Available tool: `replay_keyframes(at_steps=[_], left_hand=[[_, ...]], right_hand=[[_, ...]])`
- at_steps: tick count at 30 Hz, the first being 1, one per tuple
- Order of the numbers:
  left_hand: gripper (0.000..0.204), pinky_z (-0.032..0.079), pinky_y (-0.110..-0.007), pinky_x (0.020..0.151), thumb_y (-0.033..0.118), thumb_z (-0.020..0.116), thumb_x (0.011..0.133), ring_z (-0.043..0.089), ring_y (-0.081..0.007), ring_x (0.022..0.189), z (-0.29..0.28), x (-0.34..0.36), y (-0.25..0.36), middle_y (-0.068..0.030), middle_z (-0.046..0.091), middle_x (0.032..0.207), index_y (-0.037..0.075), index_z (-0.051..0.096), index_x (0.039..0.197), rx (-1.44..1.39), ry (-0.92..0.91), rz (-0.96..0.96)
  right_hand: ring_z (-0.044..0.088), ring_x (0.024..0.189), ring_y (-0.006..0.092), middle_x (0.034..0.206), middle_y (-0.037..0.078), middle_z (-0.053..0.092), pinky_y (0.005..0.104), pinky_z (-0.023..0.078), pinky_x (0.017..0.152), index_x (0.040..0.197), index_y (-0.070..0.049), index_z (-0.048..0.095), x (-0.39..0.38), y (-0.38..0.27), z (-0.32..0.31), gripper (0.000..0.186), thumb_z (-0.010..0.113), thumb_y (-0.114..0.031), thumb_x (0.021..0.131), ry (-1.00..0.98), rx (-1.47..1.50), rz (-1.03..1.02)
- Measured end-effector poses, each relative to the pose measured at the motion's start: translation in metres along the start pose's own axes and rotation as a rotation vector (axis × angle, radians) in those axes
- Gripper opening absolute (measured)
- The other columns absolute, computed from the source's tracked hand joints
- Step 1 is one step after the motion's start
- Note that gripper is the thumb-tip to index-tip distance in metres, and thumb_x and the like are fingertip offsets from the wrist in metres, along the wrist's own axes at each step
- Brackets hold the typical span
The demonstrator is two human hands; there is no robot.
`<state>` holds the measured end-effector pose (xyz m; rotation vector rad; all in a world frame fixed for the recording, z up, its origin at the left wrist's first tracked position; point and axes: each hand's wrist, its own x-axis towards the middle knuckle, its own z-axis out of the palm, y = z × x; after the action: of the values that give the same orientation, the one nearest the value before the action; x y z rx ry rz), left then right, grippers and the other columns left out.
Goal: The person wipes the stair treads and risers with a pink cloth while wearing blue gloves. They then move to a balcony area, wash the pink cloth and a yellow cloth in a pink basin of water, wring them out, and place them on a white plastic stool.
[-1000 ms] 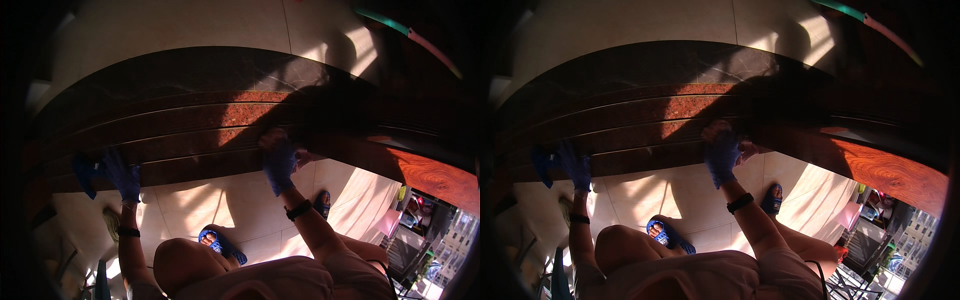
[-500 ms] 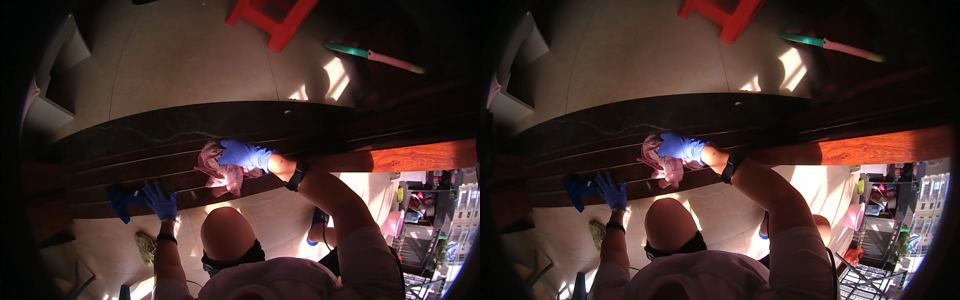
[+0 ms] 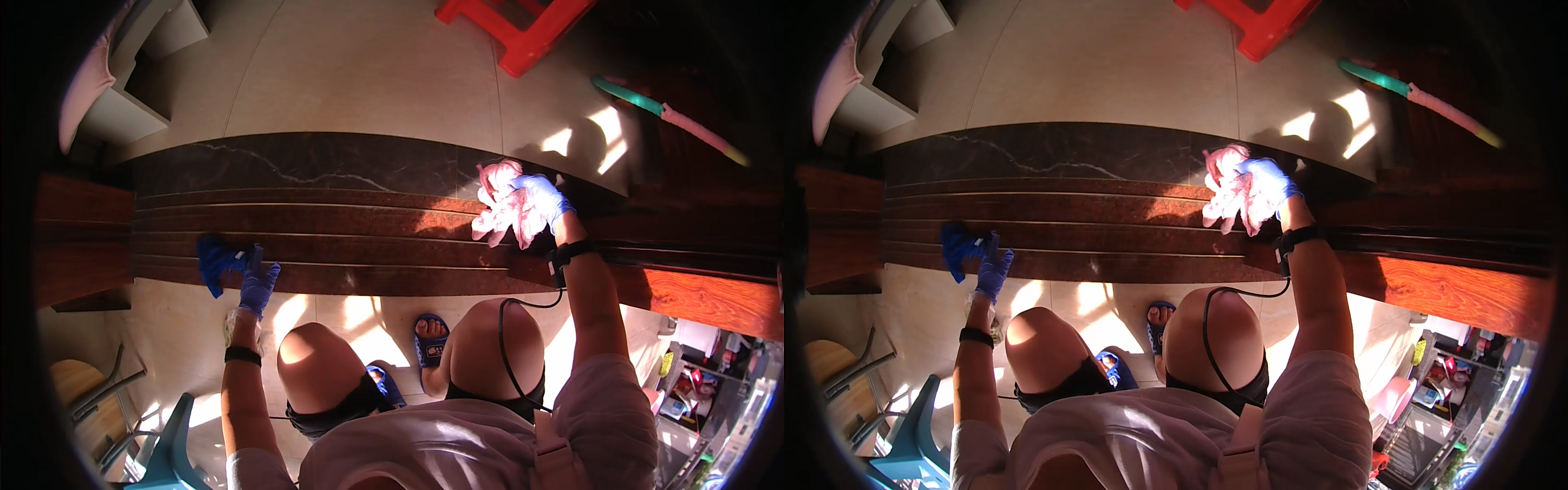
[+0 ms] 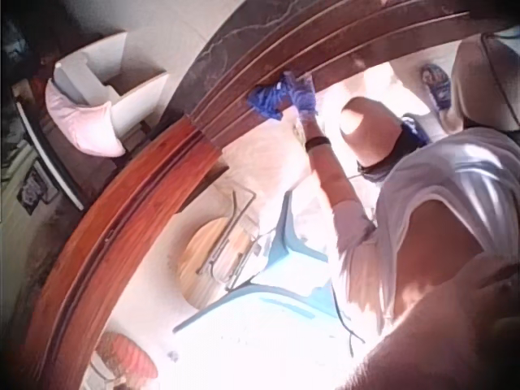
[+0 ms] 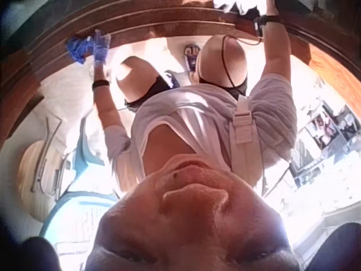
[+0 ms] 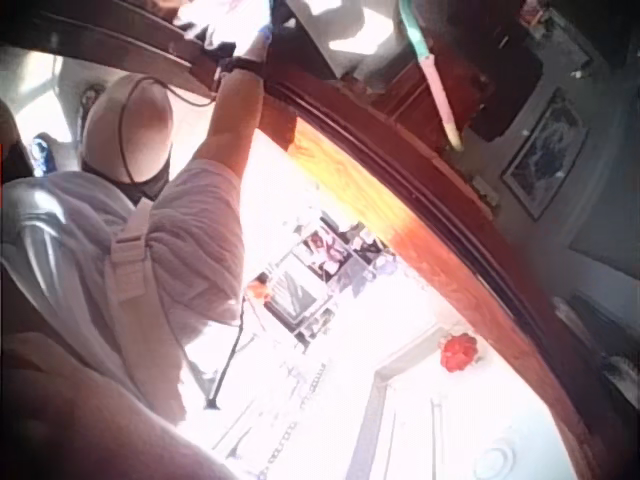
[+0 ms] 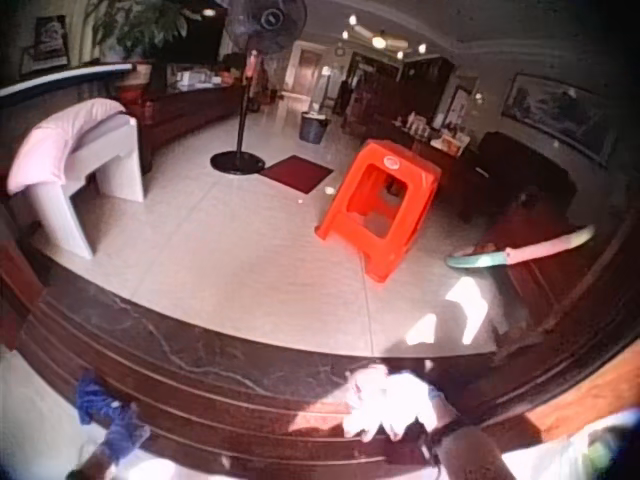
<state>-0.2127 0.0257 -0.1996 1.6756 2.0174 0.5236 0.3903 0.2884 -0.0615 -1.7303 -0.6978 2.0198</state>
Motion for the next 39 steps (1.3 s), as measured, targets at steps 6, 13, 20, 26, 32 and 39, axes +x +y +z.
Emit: replay_keyframes(at_steps=[6,13,20,26,32,39], left_hand=[[0.05,0.032,-0.036,0.11,0.013,0.066,0.089,0.043,-0.0268,0.132,-0.045,-0.13,0.029,-0.0153,0.05,0.14,0.001,0.05,0.134,-0.139,0.01,-0.374],[0.045,0.04,-0.036,0.103,0.019,0.064,0.091,0.054,-0.0274,0.12,-0.158,-0.302,0.039,-0.0149,0.06,0.128,0.002,0.055,0.131,0.223,0.041,-0.801],[0.043,0.042,-0.034,0.102,0.021,0.068,0.088,0.056,-0.0254,0.118,-0.179,-0.198,0.079,-0.014,0.06,0.127,0.002,0.058,0.126,0.283,-0.035,-0.611],[0.039,0.044,-0.034,0.099,0.023,0.06,0.091,0.059,-0.0256,0.113,-0.284,-0.255,0.109,-0.0138,0.063,0.123,0.004,0.059,0.126,0.407,-0.016,-0.85],[0.041,0.044,-0.034,0.098,0.027,0.062,0.091,0.06,-0.0276,0.113,-0.326,-0.373,0.043,-0.0147,0.064,0.121,0.003,0.06,0.124,0.195,0.199,-1.073],[0.054,0.039,-0.036,0.104,0.034,0.068,0.087,0.052,-0.0304,0.123,-0.192,-0.251,0.017,-0.0184,0.059,0.127,0.003,0.056,0.129,0.152,-0.081,-0.885]], right_hand=[[0.051,0.119,0.0207,0.128,0.01,0.056,0.0354,0.045,0.095,0.138,-0.013,0.048,0.086,0.105,-0.19,0.071,0.068,-0.049,0.082,0.768,-0.693,-0.259],[0.044,0.127,0.0405,0.148,0.023,0.033,0.0526,0.044,0.097,0.147,-0.002,0.021,0.118,0.134,0.082,0.093,0.052,-0.063,0.084,1.187,-1.112,-0.176],[0.042,0.124,0.0438,0.142,0.022,0.038,0.0606,0.043,0.087,0.145,-0.01,0.033,0.158,0.109,0.251,0.068,0.056,-0.029,0.084,0.522,-1.551,-0.862],[0.051,0.117,0.0368,0.138,0.02,0.044,0.0429,0.049,0.092,0.138,-0.006,0.042,0.148,0.111,0.137,0.063,0.059,-0.019,0.079,0.57,-1.394,-0.998],[0.049,0.121,0.038,0.144,0.016,0.041,0.0483,0.041,0.102,0.145,-0.008,0.034,0.125,0.112,-0.054,0.072,0.056,-0.045,0.086,1.134,-1.403,-0.421],[0.05,0.118,0.045,0.14,0.028,0.035,0.0527,0.046,0.093,0.142,0.003,0.012,0.176,0.099,0.019,0.111,0.074,-0.056,0.07,1.13,-1.126,0.0]])
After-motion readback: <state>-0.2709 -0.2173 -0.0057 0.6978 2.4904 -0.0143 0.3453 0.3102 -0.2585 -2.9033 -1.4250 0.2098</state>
